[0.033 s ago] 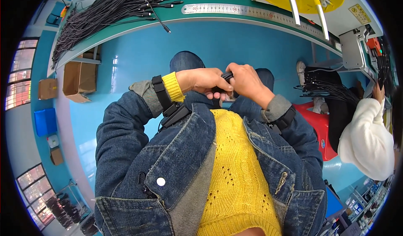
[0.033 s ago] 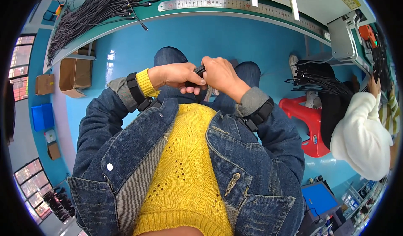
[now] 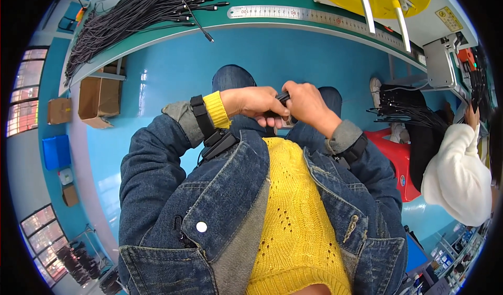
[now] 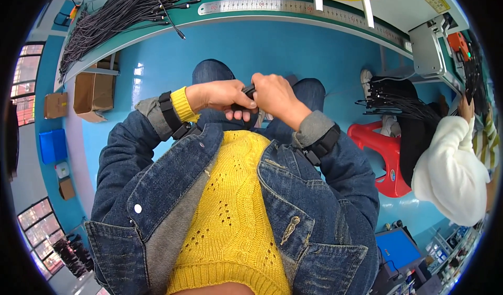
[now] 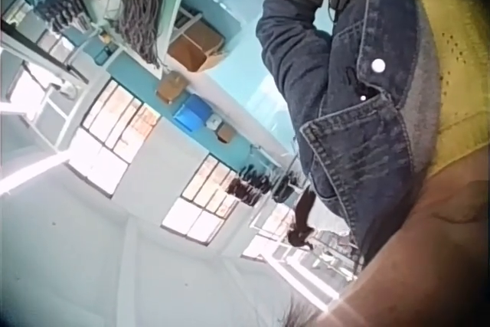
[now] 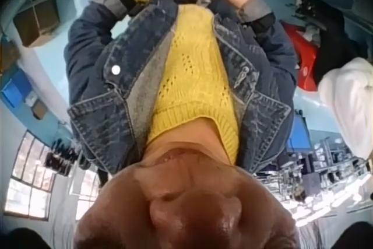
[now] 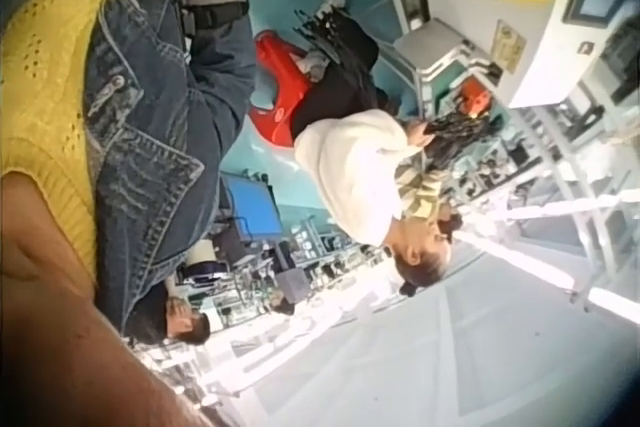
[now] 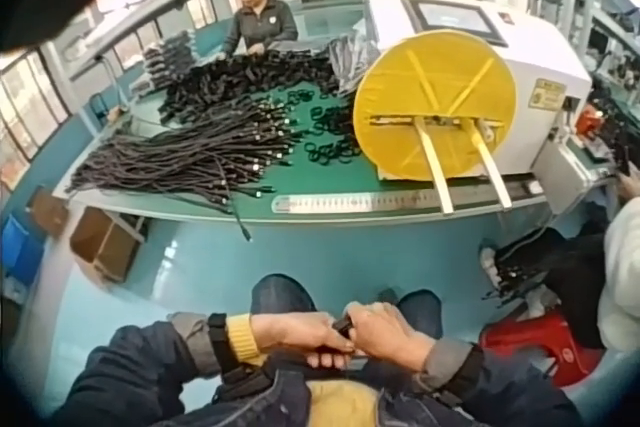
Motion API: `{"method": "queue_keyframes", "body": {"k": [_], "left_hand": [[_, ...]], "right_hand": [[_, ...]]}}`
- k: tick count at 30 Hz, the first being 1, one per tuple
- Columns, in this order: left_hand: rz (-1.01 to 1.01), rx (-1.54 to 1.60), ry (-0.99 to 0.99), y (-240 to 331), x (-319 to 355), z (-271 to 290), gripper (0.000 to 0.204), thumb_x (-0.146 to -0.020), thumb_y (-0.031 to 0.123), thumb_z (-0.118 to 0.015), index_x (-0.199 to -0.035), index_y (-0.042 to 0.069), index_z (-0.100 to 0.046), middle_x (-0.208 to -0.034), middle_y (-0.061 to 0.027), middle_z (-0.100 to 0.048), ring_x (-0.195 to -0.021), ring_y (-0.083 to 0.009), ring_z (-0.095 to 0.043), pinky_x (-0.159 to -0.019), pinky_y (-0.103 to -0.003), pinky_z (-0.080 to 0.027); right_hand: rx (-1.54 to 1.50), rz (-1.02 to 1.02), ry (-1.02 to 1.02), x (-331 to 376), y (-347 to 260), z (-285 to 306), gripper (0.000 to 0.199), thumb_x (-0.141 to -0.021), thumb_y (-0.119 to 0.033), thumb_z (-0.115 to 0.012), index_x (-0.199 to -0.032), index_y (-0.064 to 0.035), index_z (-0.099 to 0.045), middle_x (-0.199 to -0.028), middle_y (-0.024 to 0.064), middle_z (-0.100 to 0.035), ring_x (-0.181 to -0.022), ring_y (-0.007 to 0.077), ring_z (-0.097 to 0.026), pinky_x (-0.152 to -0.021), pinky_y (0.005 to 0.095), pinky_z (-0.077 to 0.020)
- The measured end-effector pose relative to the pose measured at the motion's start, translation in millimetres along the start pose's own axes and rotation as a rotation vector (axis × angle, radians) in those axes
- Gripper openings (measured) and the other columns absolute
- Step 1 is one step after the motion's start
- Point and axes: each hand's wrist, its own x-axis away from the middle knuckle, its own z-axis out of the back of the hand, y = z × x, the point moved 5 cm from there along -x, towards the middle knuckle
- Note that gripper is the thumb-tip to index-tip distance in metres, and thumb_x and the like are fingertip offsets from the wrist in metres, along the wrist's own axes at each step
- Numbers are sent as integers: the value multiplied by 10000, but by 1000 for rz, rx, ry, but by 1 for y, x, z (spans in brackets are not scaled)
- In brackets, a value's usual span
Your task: The person picks up a cable, winds it around the spindles of a machine, and removes the coiled cable. They then wrap a rubber band around the coiled cable and place it on their lap, repeating the process for several cables.
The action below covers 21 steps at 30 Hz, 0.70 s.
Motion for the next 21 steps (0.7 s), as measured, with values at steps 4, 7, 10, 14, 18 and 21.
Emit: {"method": "queue_keyframes", "body": {"k": [4,7,10,14,18,21], "left_hand": [[-33,-135,229,6,9,19,202,-814,201,-598,-831,1,-575,-733,-74,-617,-595,-141,-593,-468,-278,-465],[-233,-219,423,25,29,26,201,-776,197,-631,-793,6,-569,-748,-116,-633,-631,-214,-622,-484,-339,-480],[-431,-961,1007,37,62,27,242,-719,202,-651,-792,-17,-578,-713,-193,-614,-677,-340,-606,-583,-436,-472],[-552,-740,1041,9,76,58,260,-670,174,-643,-801,-37,-565,-771,-254,-575,-728,-414,-553,-644,-456,-447],[-443,-935,1048,11,94,80,223,-709,157,-633,-827,-12,-548,-793,-200,-614,-671,-342,-603,-583,-414,-462],[-550,-294,799,-1,99,84,191,-748,162,-626,-835,6,-560,-722,-117,-599,-603,-241,-595,-505,-343,-450]], "right_hand": [[177,57,7,-19,-14,6,128,-702,-120,-552,-756,-48,-462,-586,136,-553,-554,302,-581,-489,388,-461],[215,100,50,-41,-25,25,111,-711,-112,-538,-734,-57,-445,-563,107,-535,-526,277,-575,-466,373,-457],[299,206,108,-51,-42,18,88,-712,-101,-524,-717,-56,-448,-542,95,-529,-493,253,-574,-434,354,-454],[364,362,112,-74,-67,-3,76,-714,-101,-513,-708,-55,-453,-528,82,-524,-472,227,-572,-408,336,-447],[417,461,93,-104,-86,-10,75,-720,-110,-509,-709,-55,-459,-524,75,-520,-464,218,-567,-403,326,-444],[426,519,87,-119,-98,-11,85,-719,-117,-513,-704,-55,-457,-523,72,-519,-456,218,-564,-399,320,-441]]}}
